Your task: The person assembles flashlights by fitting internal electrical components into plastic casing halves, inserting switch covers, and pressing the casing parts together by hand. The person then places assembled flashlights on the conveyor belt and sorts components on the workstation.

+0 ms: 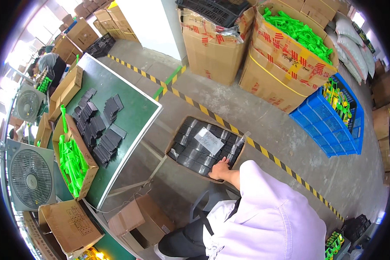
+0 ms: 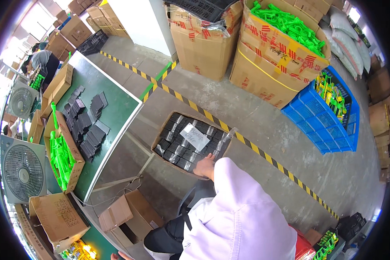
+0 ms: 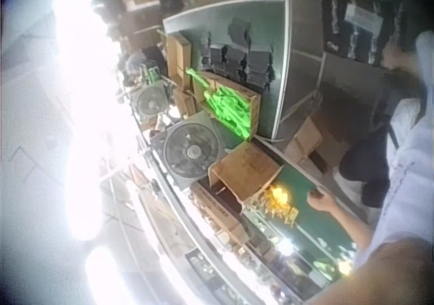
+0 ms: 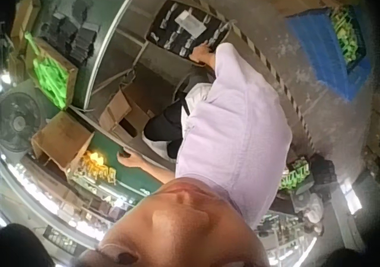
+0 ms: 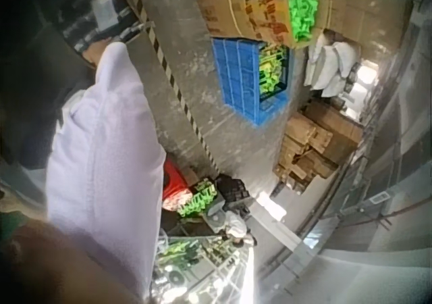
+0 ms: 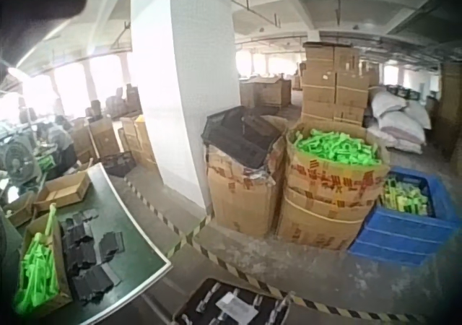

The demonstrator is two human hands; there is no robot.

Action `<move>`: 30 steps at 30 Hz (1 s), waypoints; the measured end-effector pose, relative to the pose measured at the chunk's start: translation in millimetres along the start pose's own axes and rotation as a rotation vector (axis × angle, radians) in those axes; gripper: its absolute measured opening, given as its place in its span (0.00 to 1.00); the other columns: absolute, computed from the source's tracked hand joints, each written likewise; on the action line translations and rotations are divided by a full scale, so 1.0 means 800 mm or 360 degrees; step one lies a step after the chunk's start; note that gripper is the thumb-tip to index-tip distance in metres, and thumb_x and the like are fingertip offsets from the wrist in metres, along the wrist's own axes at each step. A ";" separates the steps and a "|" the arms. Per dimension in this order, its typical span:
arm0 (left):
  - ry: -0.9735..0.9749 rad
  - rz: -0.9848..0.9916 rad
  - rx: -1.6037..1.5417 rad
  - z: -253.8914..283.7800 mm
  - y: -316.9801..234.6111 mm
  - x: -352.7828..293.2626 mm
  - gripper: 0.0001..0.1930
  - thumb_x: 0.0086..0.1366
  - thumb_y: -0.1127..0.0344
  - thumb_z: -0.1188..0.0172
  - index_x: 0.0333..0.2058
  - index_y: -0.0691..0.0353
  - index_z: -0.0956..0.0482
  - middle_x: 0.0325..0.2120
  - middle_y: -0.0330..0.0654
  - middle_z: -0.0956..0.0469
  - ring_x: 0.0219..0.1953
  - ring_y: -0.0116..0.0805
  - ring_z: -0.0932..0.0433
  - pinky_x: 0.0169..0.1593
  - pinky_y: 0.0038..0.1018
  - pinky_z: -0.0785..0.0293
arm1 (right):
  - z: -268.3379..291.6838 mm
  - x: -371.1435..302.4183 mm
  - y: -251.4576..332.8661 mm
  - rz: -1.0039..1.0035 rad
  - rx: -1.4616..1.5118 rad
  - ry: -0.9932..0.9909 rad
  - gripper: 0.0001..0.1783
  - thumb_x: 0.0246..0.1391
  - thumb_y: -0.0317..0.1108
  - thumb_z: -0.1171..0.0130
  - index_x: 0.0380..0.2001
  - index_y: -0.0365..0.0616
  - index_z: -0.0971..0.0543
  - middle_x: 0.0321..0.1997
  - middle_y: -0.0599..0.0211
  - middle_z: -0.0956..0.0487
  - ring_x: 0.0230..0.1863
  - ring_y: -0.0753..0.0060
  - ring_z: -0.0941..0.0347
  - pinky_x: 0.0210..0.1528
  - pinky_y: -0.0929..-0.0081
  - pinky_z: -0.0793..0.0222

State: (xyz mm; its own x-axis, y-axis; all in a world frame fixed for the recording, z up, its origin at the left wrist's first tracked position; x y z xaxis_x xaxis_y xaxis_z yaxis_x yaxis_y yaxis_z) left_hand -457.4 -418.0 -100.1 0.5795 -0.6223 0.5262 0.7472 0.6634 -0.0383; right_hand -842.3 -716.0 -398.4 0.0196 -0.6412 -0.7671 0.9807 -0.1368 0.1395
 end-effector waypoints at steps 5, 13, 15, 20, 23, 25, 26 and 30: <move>0.0118 -0.0324 0.0083 0.003 -0.013 0.005 0.30 0.61 0.44 0.37 0.47 0.69 0.25 0.41 0.55 0.23 0.43 0.55 0.24 0.50 0.45 0.27 | -0.011 0.022 -0.025 0.0185 -0.0062 -0.0110 0.34 0.50 0.54 0.45 0.51 0.37 0.21 0.61 0.41 0.29 0.70 0.29 0.50 0.70 0.39 0.55; 0.0630 0.0067 0.0388 -0.007 0.016 -0.019 0.33 0.66 0.58 0.47 0.68 0.53 0.46 0.65 0.58 0.43 0.64 0.58 0.40 0.59 0.60 0.40 | -0.020 0.010 -0.057 0.0471 -0.0050 -0.0148 0.27 0.48 0.42 0.48 0.49 0.37 0.20 0.56 0.38 0.26 0.66 0.37 0.38 0.67 0.41 0.46; 0.0843 0.0150 0.0396 -0.016 0.025 -0.022 0.35 0.67 0.61 0.50 0.71 0.49 0.53 0.69 0.59 0.51 0.69 0.59 0.48 0.62 0.66 0.48 | -0.015 -0.016 -0.073 0.0544 -0.0111 -0.0072 0.27 0.53 0.46 0.49 0.50 0.40 0.20 0.57 0.42 0.25 0.66 0.40 0.37 0.63 0.48 0.38; 0.0760 0.0035 0.0305 -0.019 0.035 -0.035 0.35 0.68 0.58 0.52 0.71 0.51 0.54 0.68 0.62 0.52 0.68 0.61 0.48 0.62 0.65 0.48 | -0.056 -0.068 -0.083 0.0584 0.0083 -0.0099 0.26 0.54 0.49 0.49 0.44 0.39 0.18 0.51 0.46 0.21 0.61 0.43 0.32 0.56 0.54 0.30; 0.0747 0.0009 0.0311 -0.020 0.032 -0.034 0.35 0.68 0.58 0.52 0.71 0.52 0.54 0.68 0.64 0.51 0.68 0.63 0.48 0.62 0.64 0.46 | -0.082 -0.080 -0.093 0.0643 0.0033 -0.0242 0.26 0.52 0.48 0.47 0.43 0.37 0.18 0.50 0.47 0.21 0.58 0.45 0.30 0.55 0.53 0.28; 0.0687 -0.0006 0.0416 -0.014 0.037 -0.037 0.35 0.68 0.57 0.52 0.70 0.54 0.53 0.67 0.62 0.47 0.66 0.64 0.44 0.60 0.62 0.41 | -0.083 -0.082 -0.081 0.0700 0.0029 -0.0309 0.23 0.50 0.46 0.45 0.41 0.38 0.17 0.47 0.47 0.20 0.56 0.46 0.29 0.54 0.54 0.28; 0.0374 -0.0124 0.0465 -0.010 0.042 -0.043 0.32 0.63 0.63 0.46 0.65 0.57 0.43 0.61 0.59 0.38 0.61 0.59 0.37 0.56 0.54 0.35 | -0.078 -0.079 -0.071 0.0693 0.0000 -0.0277 0.22 0.49 0.45 0.45 0.39 0.38 0.16 0.45 0.46 0.19 0.54 0.46 0.27 0.53 0.54 0.27; 0.0505 -0.0010 0.0224 -0.043 0.052 -0.038 0.46 0.48 0.72 0.38 0.68 0.56 0.46 0.67 0.59 0.47 0.68 0.57 0.46 0.63 0.55 0.43 | -0.061 -0.066 -0.078 0.0613 0.0028 -0.0224 0.20 0.47 0.44 0.44 0.37 0.41 0.16 0.45 0.47 0.19 0.49 0.48 0.22 0.50 0.54 0.25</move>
State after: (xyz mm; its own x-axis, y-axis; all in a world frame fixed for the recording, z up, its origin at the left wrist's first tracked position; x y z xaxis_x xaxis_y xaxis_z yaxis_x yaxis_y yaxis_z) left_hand -432.9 -385.8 -147.2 0.6639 -0.7101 0.2347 0.7116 0.6963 0.0935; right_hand -895.0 -637.1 -397.4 0.3568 -0.7448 -0.5639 0.9033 0.1213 0.4114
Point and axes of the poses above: each hand's wrist, its own x-axis towards the middle knuckle, its own z-axis out of the back of the hand, y = z × x, the point moved 1 cm from there along x, towards the middle knuckle
